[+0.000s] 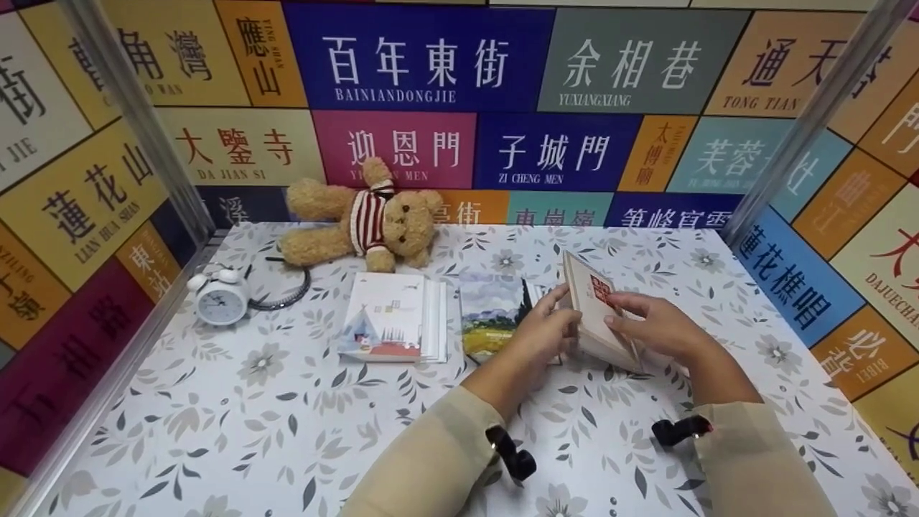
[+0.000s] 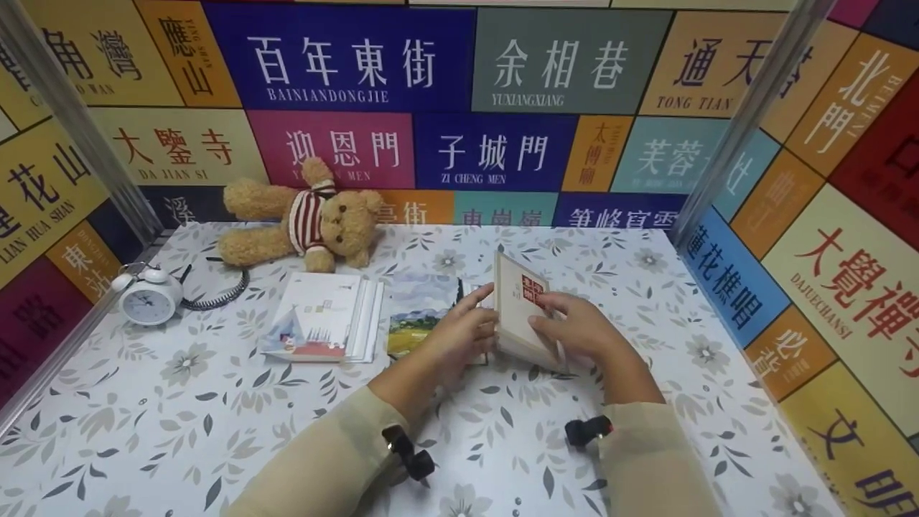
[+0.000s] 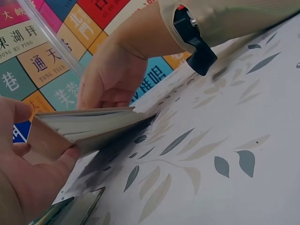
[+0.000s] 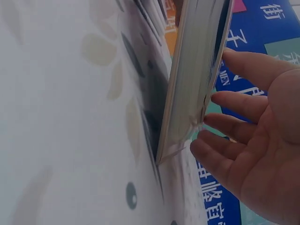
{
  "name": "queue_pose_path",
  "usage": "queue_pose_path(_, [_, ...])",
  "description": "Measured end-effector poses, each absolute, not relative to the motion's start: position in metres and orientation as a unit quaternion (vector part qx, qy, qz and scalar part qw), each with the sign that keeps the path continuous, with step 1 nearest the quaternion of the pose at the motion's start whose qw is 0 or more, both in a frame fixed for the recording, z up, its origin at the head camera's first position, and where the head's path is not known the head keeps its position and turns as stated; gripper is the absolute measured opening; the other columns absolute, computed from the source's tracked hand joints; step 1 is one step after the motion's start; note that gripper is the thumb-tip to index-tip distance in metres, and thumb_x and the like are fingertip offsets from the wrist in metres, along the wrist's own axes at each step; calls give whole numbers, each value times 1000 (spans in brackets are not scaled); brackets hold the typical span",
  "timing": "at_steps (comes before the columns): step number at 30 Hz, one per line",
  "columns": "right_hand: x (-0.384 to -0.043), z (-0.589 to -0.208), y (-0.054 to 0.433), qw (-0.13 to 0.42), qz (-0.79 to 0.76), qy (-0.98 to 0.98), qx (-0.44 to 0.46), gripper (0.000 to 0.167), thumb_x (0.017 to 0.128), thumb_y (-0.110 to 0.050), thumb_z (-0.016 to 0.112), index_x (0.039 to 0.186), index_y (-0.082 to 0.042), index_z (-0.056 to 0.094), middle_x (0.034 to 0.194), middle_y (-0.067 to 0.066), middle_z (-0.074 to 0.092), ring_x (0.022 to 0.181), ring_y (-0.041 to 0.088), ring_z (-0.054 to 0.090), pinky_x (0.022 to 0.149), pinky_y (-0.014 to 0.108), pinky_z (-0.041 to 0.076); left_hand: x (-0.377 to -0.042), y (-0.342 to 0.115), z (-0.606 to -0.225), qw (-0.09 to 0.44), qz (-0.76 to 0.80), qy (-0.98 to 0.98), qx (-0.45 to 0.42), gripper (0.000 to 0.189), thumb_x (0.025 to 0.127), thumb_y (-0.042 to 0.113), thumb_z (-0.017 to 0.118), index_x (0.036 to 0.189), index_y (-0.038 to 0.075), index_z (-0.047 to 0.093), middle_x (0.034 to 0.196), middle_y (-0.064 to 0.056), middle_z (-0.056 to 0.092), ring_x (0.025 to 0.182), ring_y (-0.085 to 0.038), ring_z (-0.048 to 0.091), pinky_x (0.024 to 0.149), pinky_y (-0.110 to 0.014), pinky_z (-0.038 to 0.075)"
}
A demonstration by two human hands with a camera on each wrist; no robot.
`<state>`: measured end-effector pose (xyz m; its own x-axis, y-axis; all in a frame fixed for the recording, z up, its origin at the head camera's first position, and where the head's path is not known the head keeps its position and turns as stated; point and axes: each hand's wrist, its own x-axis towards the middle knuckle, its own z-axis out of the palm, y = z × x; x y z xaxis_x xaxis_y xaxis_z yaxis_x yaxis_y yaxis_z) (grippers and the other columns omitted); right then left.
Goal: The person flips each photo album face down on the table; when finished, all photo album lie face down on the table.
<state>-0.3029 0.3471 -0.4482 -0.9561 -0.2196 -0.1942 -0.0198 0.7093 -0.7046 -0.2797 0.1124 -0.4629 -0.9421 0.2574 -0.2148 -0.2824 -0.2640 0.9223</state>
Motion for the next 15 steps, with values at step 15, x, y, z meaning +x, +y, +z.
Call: queue_pose_path(15, [-295,-439,324,80,-431,895,-85,70,103,-53,67,160,-15,52,165,19,49,155,48,40,120,70,41,-282,115,-464,143,800,583,26,49,103,31,70,152,29,60,143,-3,66,117,-15,69,106,-35,58])
